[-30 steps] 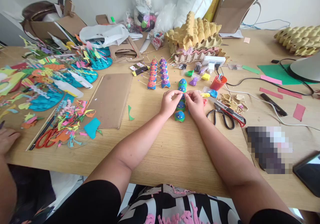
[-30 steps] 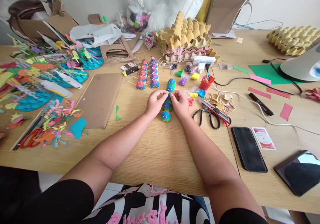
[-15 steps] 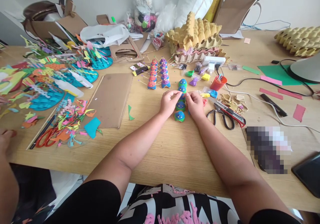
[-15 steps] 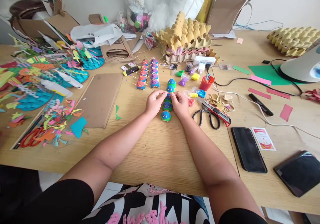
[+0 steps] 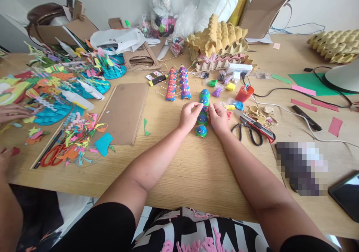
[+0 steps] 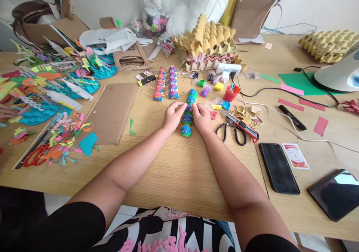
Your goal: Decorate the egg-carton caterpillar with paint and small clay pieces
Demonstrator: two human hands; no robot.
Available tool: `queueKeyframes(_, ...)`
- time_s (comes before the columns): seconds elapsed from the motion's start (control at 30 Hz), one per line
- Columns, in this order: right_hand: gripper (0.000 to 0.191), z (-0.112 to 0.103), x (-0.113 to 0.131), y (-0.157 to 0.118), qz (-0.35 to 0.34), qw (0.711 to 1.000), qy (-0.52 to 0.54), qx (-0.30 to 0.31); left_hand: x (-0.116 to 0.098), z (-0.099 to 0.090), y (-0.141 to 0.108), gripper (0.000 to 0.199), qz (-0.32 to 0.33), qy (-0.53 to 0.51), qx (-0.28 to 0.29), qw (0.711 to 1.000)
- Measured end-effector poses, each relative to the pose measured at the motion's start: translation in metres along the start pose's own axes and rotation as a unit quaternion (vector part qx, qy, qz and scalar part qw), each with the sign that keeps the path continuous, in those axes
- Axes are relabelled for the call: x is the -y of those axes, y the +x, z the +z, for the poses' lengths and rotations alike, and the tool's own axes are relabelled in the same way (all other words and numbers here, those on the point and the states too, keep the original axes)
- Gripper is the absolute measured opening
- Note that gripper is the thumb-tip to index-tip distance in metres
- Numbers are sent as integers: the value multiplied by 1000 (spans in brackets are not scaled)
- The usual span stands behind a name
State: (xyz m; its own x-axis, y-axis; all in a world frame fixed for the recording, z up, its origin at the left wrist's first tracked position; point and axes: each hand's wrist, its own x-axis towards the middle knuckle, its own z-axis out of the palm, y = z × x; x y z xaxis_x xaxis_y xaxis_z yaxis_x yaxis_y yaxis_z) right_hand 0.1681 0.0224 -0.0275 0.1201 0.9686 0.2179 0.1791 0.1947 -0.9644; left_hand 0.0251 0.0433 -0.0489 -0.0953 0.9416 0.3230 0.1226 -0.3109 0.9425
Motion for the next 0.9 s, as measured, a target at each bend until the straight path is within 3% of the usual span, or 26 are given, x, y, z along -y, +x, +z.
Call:
queueKeyframes(0.43, 28, 1, -2, 2, -2, 999, 37, -9, -4, -1, -1, 10, 16, 5, 5, 1000)
queueKeyframes(0.9, 31, 0, 2, 1, 13, 999, 35, -14, -2, 0, 1, 15, -13, -30, 1, 999)
